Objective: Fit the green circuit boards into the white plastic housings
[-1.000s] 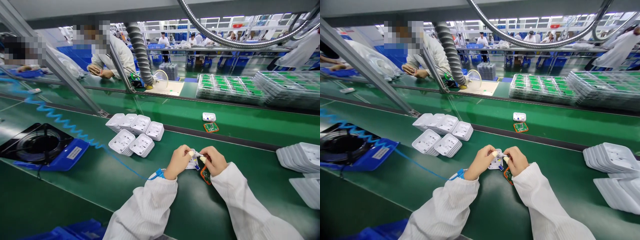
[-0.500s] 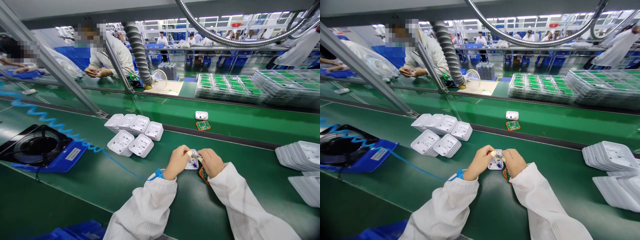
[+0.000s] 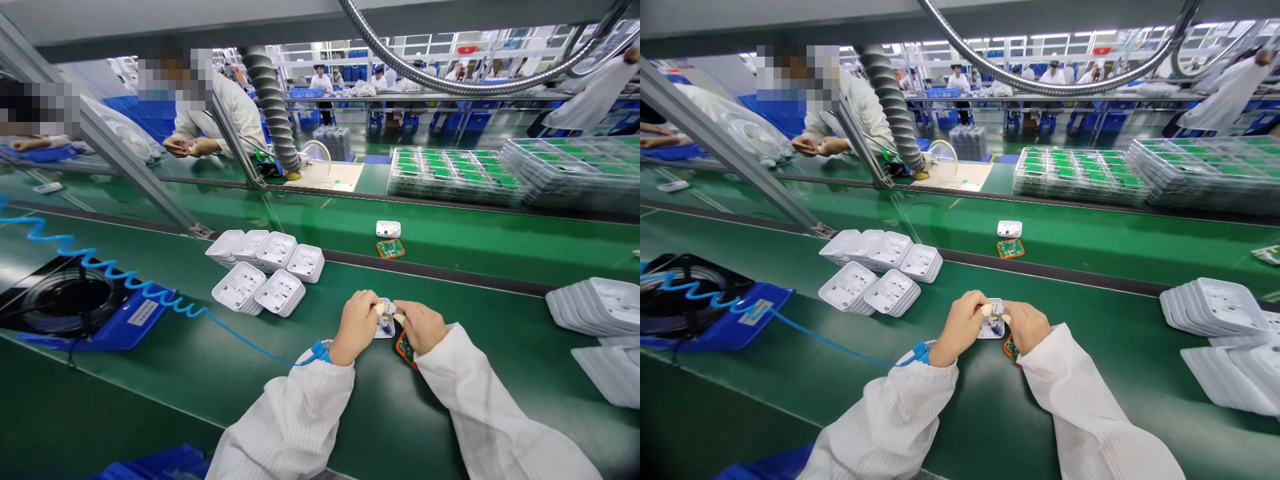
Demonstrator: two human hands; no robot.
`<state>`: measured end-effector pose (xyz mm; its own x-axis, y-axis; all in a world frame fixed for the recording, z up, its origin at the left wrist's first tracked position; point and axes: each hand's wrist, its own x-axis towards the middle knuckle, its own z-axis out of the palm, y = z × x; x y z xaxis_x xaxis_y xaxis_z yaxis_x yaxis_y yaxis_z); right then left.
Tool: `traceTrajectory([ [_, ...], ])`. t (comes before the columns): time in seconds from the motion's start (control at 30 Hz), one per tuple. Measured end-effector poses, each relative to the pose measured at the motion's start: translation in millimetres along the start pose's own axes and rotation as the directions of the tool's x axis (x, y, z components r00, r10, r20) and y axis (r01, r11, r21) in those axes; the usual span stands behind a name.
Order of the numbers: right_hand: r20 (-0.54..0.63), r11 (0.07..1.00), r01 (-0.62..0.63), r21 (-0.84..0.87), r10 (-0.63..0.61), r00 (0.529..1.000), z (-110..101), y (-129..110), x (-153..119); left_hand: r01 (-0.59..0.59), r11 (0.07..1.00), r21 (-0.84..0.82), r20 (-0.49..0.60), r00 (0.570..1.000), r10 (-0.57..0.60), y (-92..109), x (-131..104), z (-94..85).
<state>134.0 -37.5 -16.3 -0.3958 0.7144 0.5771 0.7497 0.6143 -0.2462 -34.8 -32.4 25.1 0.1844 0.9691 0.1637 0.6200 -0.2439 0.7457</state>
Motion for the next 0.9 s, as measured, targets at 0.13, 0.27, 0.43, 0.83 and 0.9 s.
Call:
traceTrajectory([
  [0.13, 0.086, 0.996, -0.084, 0.024, 0.081, 0.993, 2, 0, 0, 0.017, 1.000, -0.004, 0.023, 1.000, -0.017, -1, 1, 1.7],
  [0.27, 0.222, 0.970, -0.226, 0.086, 0.202, 0.954, -8, 7, 7, 0.018, 1.000, -0.025, 0.086, 0.996, -0.016, -7, 6, -15.8],
  [0.43, 0.174, 0.950, -0.270, 0.159, 0.243, 0.954, -21, 15, 9, 0.167, 0.886, 0.433, 0.062, 0.975, -0.214, -18, 8, -27.4],
  [0.83, 0.141, 0.973, -0.211, 0.095, 0.196, 0.970, -9, -5, 3, 0.189, 0.977, 0.095, 0.034, 0.981, -0.192, -4, -5, 20.0],
  [0.9, 0.136, 0.979, -0.193, 0.060, 0.184, 0.973, -11, -1, 4, 0.185, 0.968, -0.171, 0.082, 0.982, -0.173, -5, -5, 18.1],
])
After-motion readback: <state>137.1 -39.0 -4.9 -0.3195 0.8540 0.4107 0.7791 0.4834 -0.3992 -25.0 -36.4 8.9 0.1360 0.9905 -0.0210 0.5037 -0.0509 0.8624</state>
